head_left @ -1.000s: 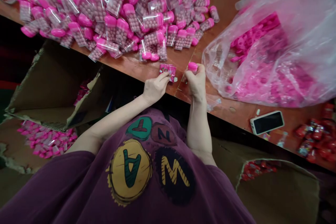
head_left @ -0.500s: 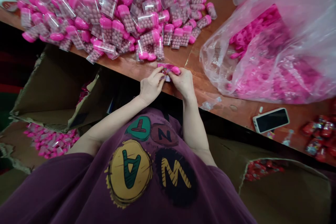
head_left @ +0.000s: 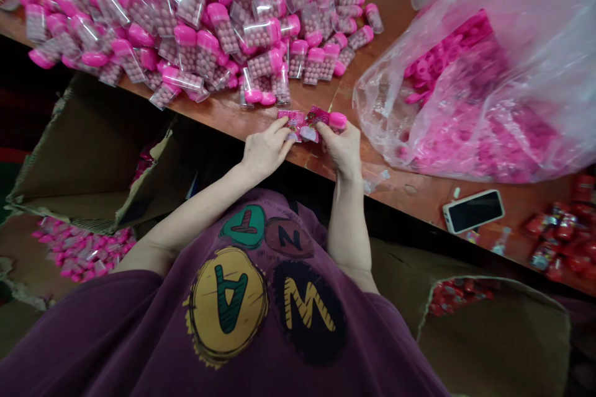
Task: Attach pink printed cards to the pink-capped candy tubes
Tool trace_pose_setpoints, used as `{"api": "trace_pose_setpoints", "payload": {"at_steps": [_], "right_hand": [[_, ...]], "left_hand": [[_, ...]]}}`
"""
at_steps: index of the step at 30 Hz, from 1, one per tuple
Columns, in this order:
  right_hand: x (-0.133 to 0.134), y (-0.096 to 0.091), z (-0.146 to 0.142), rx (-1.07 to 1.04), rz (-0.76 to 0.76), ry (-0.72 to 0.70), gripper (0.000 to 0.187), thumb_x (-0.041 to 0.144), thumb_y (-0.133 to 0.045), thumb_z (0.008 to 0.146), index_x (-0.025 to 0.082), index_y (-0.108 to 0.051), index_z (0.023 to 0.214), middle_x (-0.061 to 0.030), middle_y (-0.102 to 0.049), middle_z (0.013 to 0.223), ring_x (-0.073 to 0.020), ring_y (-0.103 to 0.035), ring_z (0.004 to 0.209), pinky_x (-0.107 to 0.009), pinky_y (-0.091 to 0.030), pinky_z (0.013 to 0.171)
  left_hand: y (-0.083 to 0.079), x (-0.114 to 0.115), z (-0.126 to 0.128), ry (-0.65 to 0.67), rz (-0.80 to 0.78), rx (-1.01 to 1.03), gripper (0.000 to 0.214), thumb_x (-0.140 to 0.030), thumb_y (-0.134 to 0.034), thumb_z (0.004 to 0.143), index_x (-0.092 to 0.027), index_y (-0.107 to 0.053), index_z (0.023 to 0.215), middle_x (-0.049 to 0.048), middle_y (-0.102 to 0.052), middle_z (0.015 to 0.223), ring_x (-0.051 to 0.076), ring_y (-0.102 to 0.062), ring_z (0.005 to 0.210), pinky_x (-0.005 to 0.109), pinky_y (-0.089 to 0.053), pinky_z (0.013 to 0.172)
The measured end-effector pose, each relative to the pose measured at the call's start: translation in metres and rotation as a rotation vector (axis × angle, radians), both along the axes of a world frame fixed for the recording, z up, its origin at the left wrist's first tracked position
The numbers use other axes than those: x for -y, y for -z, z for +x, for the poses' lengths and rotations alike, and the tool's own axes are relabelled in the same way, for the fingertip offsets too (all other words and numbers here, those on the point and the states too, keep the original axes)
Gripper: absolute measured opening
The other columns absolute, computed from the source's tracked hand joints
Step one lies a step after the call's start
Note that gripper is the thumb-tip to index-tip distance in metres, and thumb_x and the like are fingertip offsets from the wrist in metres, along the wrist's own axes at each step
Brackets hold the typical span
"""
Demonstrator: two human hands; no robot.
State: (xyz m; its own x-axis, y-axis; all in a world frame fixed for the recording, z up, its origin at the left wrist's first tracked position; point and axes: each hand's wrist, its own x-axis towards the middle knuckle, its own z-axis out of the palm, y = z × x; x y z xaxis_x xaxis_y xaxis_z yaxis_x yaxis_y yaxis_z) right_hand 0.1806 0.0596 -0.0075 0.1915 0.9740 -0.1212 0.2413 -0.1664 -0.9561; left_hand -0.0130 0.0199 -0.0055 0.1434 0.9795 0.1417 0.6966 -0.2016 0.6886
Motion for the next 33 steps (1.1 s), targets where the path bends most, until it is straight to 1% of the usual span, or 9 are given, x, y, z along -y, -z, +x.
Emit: {"api": "trace_pose_setpoints", "payload": {"at_steps": [3, 5, 7, 10, 14, 19, 22, 27, 33], "right_hand": [[0.009, -0.02, 0.002, -0.251, -0.005, -0.172, 0.035, 0.043, -0.088, 0.077, 0.02, -0.062, 0.07, 0.0058, -0.053, 0.062, -0.0094, -0.048, 0.062, -0.025, -0.046, 0.063], [0.015, -0.03, 0.001, -0.324, -0.03, -0.261, 0.044, 0.05, -0.093, 0.073, 0.02, -0.061, 0.068, 0.006, -0.051, 0.061, -0.0076, -0.044, 0.059, -0.023, -0.041, 0.058], [0.02, -0.033, -0.002, -0.358, -0.064, -0.293, 0.049, 0.054, -0.095, 0.072, 0.019, -0.061, 0.069, 0.0067, -0.049, 0.06, -0.0062, -0.04, 0.056, -0.022, -0.034, 0.053], [0.029, -0.028, -0.01, -0.397, -0.106, -0.26, 0.048, 0.057, -0.094, 0.073, 0.019, -0.064, 0.074, 0.0077, -0.048, 0.059, -0.0057, -0.037, 0.055, -0.022, -0.027, 0.05], [0.042, -0.017, -0.027, -0.458, -0.14, -0.119, 0.052, 0.055, -0.1, 0.063, 0.02, -0.061, 0.072, 0.0086, -0.05, 0.059, -0.0061, -0.041, 0.055, -0.023, -0.03, 0.05], [0.05, -0.009, -0.038, -0.554, -0.139, 0.022, 0.061, 0.062, -0.1, 0.057, 0.022, -0.055, 0.066, 0.01, -0.048, 0.052, -0.006, -0.042, 0.049, -0.025, -0.036, 0.05], [0.052, -0.009, -0.037, -0.498, -0.094, 0.022, 0.061, 0.068, -0.096, 0.06, 0.022, -0.056, 0.068, 0.0093, -0.05, 0.054, -0.0059, -0.041, 0.048, -0.025, -0.036, 0.049], [0.054, -0.012, -0.037, -0.41, -0.039, 0.024, 0.064, 0.077, -0.087, 0.07, 0.025, -0.05, 0.068, 0.0096, -0.041, 0.053, -0.0073, -0.036, 0.048, -0.027, -0.032, 0.048], [0.06, -0.013, -0.045, -0.499, -0.047, -0.046, 0.064, 0.076, -0.083, 0.077, 0.025, -0.045, 0.07, 0.0102, -0.036, 0.055, -0.0065, -0.034, 0.049, -0.026, -0.033, 0.05]], "left_hand": [[-0.006, -0.008, 0.0, -0.038, 0.031, 0.301, 0.028, -0.031, -0.079, 0.094, -0.018, -0.079, 0.118, 0.013, -0.077, 0.132, 0.028, -0.074, 0.118, 0.038, -0.056, 0.099], [-0.012, -0.012, 0.003, -0.009, -0.101, 0.537, 0.02, -0.03, -0.085, 0.087, -0.017, -0.081, 0.102, 0.008, -0.08, 0.107, 0.021, -0.074, 0.099, 0.031, -0.056, 0.088], [-0.019, -0.014, 0.008, -0.02, -0.305, 0.757, 0.015, -0.024, -0.083, 0.087, -0.016, -0.075, 0.078, 0.0012, -0.071, 0.075, 0.012, -0.064, 0.068, 0.024, -0.048, 0.067], [-0.025, -0.01, 0.015, -0.173, -0.508, 1.009, 0.034, -0.021, -0.081, 0.088, -0.017, -0.062, 0.06, -0.0065, -0.047, 0.049, 0.005, -0.037, 0.042, 0.023, -0.027, 0.047], [-0.023, -0.001, 0.022, -0.28, -0.558, 1.206, 0.032, -0.016, -0.084, 0.085, -0.015, -0.065, 0.06, -0.0067, -0.048, 0.046, 0.004, -0.036, 0.038, 0.021, -0.025, 0.043], [-0.019, 0.003, 0.022, -0.231, -0.599, 1.189, 0.033, -0.011, -0.08, 0.088, -0.013, -0.065, 0.059, -0.0031, -0.055, 0.046, 0.004, -0.046, 0.04, 0.019, -0.033, 0.047], [-0.023, 0.002, 0.023, -0.199, -0.626, 1.148, 0.037, -0.01, -0.081, 0.089, -0.014, -0.063, 0.057, -0.0016, -0.059, 0.047, 0.005, -0.05, 0.042, 0.018, -0.037, 0.049], [-0.032, 0.002, 0.029, -0.264, -0.641, 1.158, 0.043, -0.018, -0.087, 0.088, -0.015, -0.059, 0.057, -0.0031, -0.056, 0.046, 0.003, -0.048, 0.041, 0.018, -0.036, 0.048], [-0.033, 0.003, 0.032, -0.266, -0.708, 1.255, 0.052, -0.031, -0.092, 0.085, -0.017, -0.05, 0.057, -0.0055, -0.051, 0.044, 0.004, -0.047, 0.038, 0.019, -0.038, 0.045]]}}
